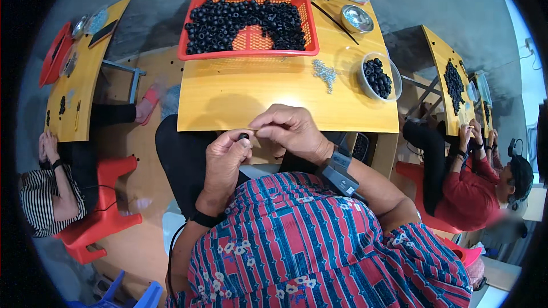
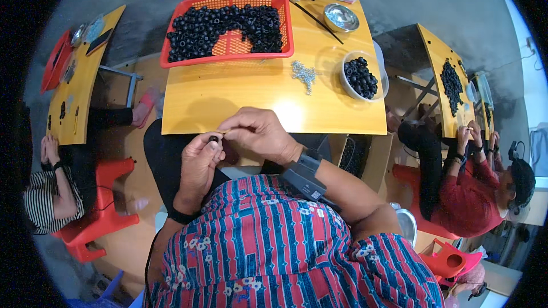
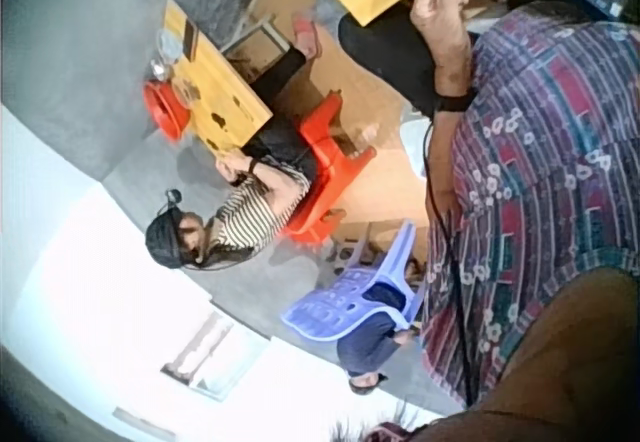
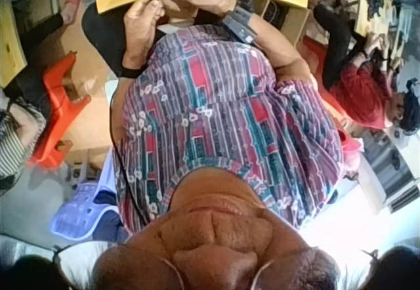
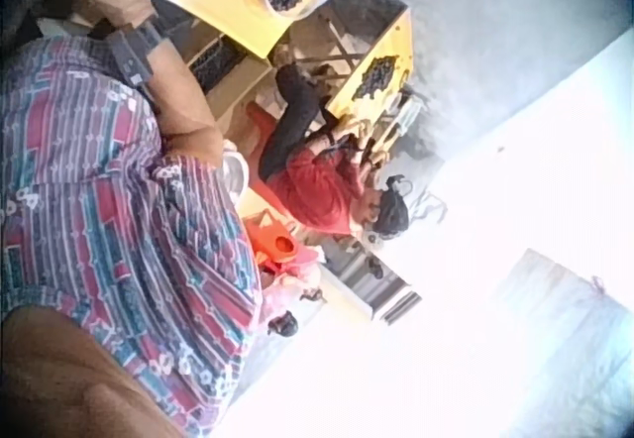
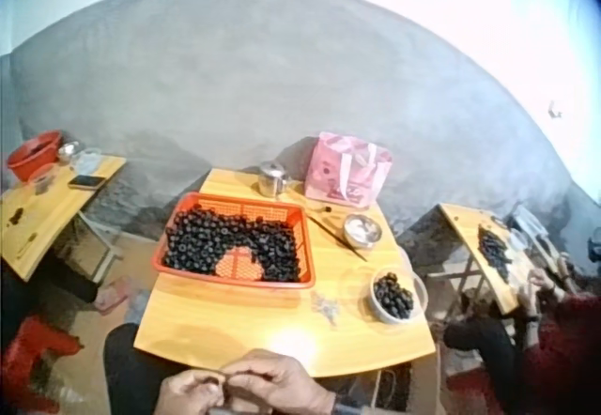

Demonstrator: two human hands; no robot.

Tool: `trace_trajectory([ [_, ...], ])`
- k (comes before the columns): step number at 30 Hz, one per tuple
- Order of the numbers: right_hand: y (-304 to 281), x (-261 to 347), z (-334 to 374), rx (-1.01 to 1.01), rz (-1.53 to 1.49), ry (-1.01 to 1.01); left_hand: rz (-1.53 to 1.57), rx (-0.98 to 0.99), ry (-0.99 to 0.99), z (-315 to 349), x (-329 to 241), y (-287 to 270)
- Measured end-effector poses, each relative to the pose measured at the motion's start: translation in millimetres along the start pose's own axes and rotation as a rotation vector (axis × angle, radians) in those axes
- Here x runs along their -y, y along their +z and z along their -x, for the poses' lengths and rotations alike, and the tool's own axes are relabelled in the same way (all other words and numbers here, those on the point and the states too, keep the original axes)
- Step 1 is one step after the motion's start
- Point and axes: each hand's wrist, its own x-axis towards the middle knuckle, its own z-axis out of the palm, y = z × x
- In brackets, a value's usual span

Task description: The recorder is sorting and inspecting small black buttons or beads, placing selected ones into a small bowl.

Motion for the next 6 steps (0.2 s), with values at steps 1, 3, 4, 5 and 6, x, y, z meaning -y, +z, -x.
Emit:
trace_trajectory([
  [1, -7, -3, 2, -0.082, 0.113, -0.019, -0.017, -0.019, -0.001, 0, -1, -1],
  [3, -30, -14, 7, -0.250, 0.338, -0.073, -0.017, -0.031, -0.030, -1, -4, -4],
  [4, -42, -17, 10, -0.332, 0.434, -0.036, -0.018, -0.050, -0.052, -1, -4, -6],
  [5, -56, -22, 14, -0.381, 0.493, 0.029, -0.022, -0.044, -0.058, -1, -3, -8],
  [6, -69, -26, 17, -0.428, 0.552, 0.094, -0.028, -0.039, -0.059, -1, -4, -7],
])
